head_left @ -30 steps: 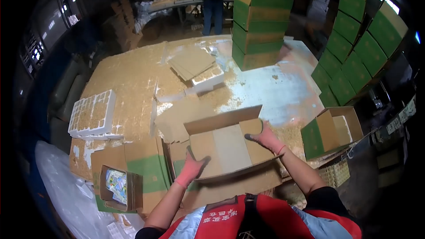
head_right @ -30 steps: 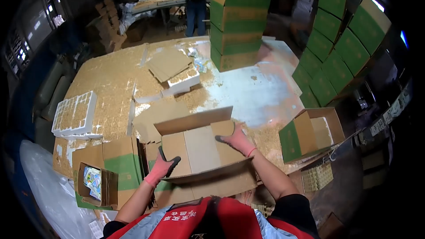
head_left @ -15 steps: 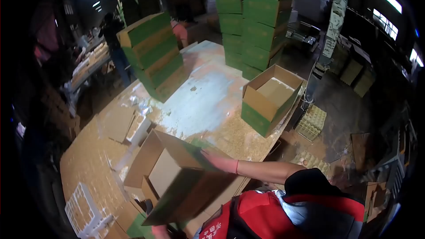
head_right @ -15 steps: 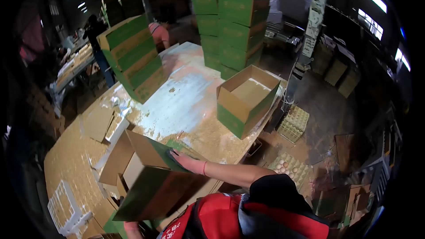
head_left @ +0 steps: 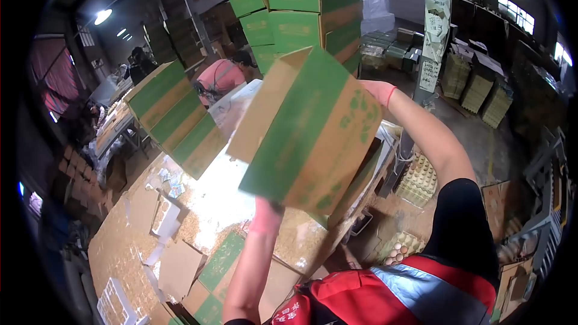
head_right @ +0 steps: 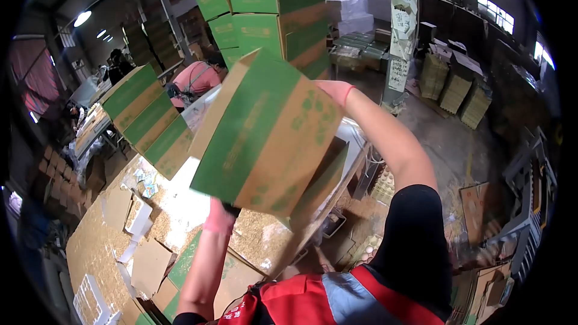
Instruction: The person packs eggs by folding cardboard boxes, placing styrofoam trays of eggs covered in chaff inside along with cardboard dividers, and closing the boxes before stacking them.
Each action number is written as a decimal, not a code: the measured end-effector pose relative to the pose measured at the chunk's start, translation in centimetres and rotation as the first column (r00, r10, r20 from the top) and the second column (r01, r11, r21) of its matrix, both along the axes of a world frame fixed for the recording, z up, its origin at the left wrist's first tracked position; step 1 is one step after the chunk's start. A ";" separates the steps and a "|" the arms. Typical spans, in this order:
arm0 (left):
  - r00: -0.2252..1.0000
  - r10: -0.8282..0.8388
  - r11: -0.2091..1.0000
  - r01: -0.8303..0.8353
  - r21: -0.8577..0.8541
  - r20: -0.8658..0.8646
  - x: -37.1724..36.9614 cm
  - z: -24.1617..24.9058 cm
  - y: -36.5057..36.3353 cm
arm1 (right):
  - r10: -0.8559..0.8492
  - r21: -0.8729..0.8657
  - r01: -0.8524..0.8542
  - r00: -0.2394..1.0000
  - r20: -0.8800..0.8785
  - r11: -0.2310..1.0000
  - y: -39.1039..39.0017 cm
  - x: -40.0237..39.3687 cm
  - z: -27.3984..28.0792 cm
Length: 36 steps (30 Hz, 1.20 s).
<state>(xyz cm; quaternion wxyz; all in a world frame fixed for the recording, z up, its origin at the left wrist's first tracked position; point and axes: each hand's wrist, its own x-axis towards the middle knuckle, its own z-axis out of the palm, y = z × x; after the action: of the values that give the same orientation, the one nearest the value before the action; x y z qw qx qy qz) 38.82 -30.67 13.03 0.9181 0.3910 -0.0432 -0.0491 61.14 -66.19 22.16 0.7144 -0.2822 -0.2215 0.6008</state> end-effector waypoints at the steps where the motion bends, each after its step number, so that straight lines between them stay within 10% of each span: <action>1: 0.989 0.004 0.999 0.001 0.033 -0.145 1.4 1.0 -1.5 | -0.230 -0.098 0.225 0.972 -0.044 0.969 -1.3 0.5 -0.8; 5: 0.963 0.145 0.942 -0.064 0.329 -0.228 5.0 1.5 -3.4 | -0.851 -0.476 0.783 0.511 0.123 0.401 -3.7 -0.1 -6.3; 9: 0.985 0.167 0.923 -0.143 0.358 -0.036 4.5 -1.4 -2.3 | -0.589 -0.379 0.923 0.340 0.733 0.061 -3.6 2.2 -12.0; 14: 0.930 0.361 0.831 -0.292 0.473 -0.062 3.8 -7.0 -3.3 | -0.184 -0.142 0.987 0.126 0.975 -0.075 -5.4 3.5 -15.6; 18: 0.686 0.667 0.031 -0.417 0.908 0.292 4.2 -7.5 -8.2 | 0.000 0.176 0.967 -0.179 0.984 -0.186 -8.3 4.1 -14.5; 19: 0.859 0.301 -0.420 -0.271 0.866 0.415 4.5 -10.5 -8.0 | 0.031 0.299 0.928 -0.299 0.954 -0.224 -8.2 3.3 -13.1; 21: 0.964 0.151 -0.271 -0.173 0.947 0.219 2.7 -7.6 -6.3 | 0.052 0.567 0.780 -0.576 0.816 -0.267 -5.9 -1.9 -9.7; 22: 0.978 -0.119 -0.624 -0.209 0.753 0.173 2.5 -10.2 -5.1 | 0.034 0.684 0.682 -0.701 0.712 -0.260 -3.2 -6.1 -7.8; 23: 0.943 0.062 -0.061 -0.323 0.944 0.327 -0.1 -9.9 -3.6 | -0.020 0.776 0.591 -0.798 0.602 -0.219 0.1 -11.1 -6.3; 24: 0.955 0.158 0.258 -0.284 0.923 0.250 -3.8 -9.3 -1.1 | -0.107 0.839 0.529 -0.849 0.518 -0.131 4.2 -16.2 -5.5; 25: 0.956 0.245 0.548 -0.272 0.791 0.159 -7.5 -8.5 1.4 | -0.228 0.858 0.514 -0.835 0.502 0.004 8.6 -21.1 -5.4; 26: 0.983 0.181 0.589 -0.079 0.804 -0.036 -11.7 -7.6 4.7 | -0.344 0.828 0.520 -0.753 0.561 0.213 13.5 -25.5 -6.0; 28: 0.937 0.311 0.551 -0.042 0.834 -0.158 -20.8 -10.1 11.3 | -0.202 0.392 0.572 -0.367 0.908 0.720 24.2 -33.4 -7.7; 29: 0.839 0.506 0.441 -0.053 0.896 -0.199 -26.2 -12.9 15.0 | -0.011 0.149 0.595 -0.229 0.973 0.789 28.0 -35.7 -11.2; 31: 0.699 0.671 -0.353 0.006 0.936 0.249 -38.4 -16.7 20.6 | 0.257 -0.156 0.650 -0.062 0.964 0.744 32.3 -37.7 -23.9; 33: 0.240 0.970 -0.067 0.414 0.908 -0.038 -46.3 -19.4 24.5 | 0.361 -0.526 0.676 0.385 0.849 0.516 33.5 -39.7 -36.4; 34: 0.305 0.949 -0.064 0.424 0.903 -0.076 -48.2 -21.0 24.5 | 0.489 -0.455 0.791 0.232 0.841 0.408 34.8 -42.3 -34.9; 36: 0.375 0.921 -0.092 0.472 0.877 -0.105 -49.4 -23.7 24.3 | 0.409 -0.490 0.789 0.335 0.849 0.370 35.9 -43.3 -31.4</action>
<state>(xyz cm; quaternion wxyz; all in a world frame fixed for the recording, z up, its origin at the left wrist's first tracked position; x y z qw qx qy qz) -10.63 -6.40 -10.65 0.1757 0.8012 0.5717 -0.0192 17.86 -30.29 -9.20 0.2562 -0.9265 -0.1649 0.2207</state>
